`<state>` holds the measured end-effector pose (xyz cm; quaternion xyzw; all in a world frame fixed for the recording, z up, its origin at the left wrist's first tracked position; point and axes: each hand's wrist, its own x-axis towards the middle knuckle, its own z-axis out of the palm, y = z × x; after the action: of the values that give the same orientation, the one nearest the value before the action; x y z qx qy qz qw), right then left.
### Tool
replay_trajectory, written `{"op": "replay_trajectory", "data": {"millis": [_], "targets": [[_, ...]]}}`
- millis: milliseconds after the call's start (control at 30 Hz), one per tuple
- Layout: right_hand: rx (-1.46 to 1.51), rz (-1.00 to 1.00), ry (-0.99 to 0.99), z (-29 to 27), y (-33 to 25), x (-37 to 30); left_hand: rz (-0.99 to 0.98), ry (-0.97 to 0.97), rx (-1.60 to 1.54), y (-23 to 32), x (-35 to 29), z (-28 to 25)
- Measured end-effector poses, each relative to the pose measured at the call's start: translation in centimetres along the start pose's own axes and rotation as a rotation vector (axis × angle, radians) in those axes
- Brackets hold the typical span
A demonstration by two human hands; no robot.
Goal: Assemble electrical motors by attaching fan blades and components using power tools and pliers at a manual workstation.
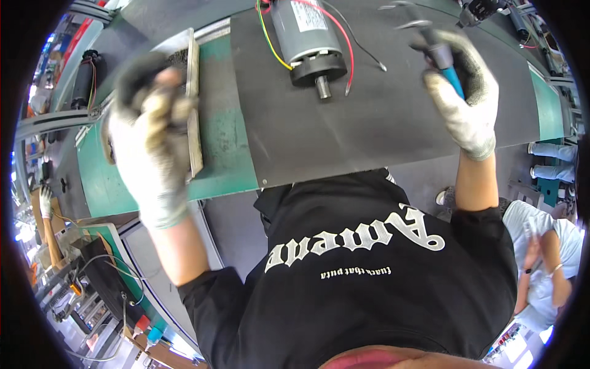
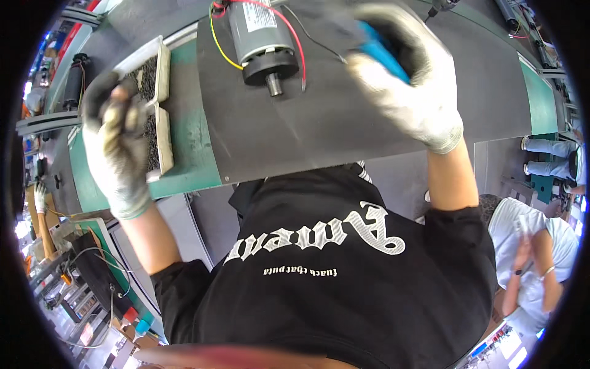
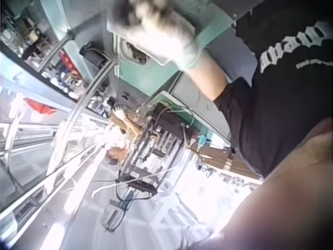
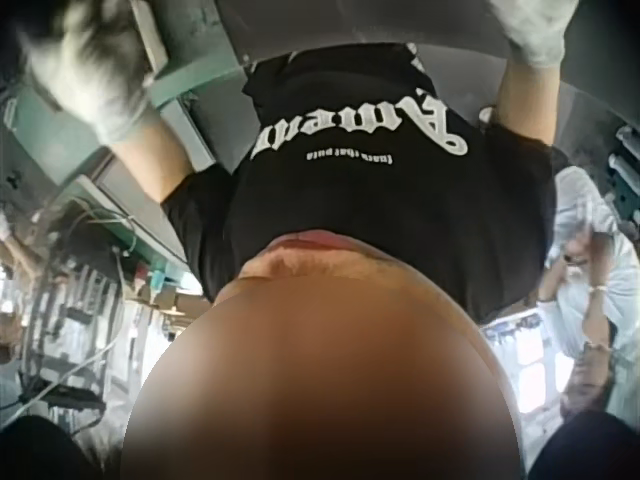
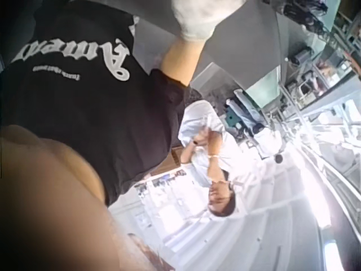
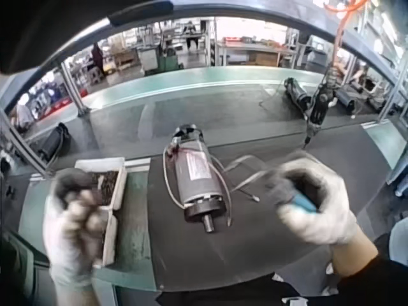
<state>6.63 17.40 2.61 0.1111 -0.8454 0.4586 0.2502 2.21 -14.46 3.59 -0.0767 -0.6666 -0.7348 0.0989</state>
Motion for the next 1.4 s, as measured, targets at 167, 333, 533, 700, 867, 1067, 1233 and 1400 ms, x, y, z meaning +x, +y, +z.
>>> {"op": "replay_trajectory", "data": {"millis": [167, 333, 533, 700, 867, 1067, 1233, 1400], "targets": [[-0.291, -0.387, -0.223, 0.1, -6.1, 5.7, 0.029, -0.176, -0.162, 1.3, -2.0, 5.0], [-0.388, -0.552, -0.226, -1.0, -6.2, 5.4, 0.072, -0.129, -0.171, 1.3, -2.6, 6.0], [-0.511, -0.746, -0.23, 0.4, -6.0, 5.7, 0.161, 0.001, 0.152, 2.4, -3.4, 6.2], [-0.535, -0.459, -0.297, 0.0, -9.0, 5.6, 0.157, 0.001, 0.09, 2.1, -3.3, 5.8], [-0.47, -0.68, -0.293, 0.5, -6.3, 6.3, 0.217, 0.043, 0.415, 2.6, -3.6, 6.1], [-0.585, -0.747, -0.251, 0.9, -5.1, 6.5, 0.129, 0.0, 0.152, 2.2, -2.0, 8.0], [-0.408, -0.391, -0.058, 3.0, -1.3, 8.3, 0.328, -0.036, 0.573, 3.5, 4.4, 9.5], [0.979, 1.055, -0.314, 6.9, 11.5, 10.4, -0.265, -0.425, 0.812, -9.8, 16.2, 7.5]]}}
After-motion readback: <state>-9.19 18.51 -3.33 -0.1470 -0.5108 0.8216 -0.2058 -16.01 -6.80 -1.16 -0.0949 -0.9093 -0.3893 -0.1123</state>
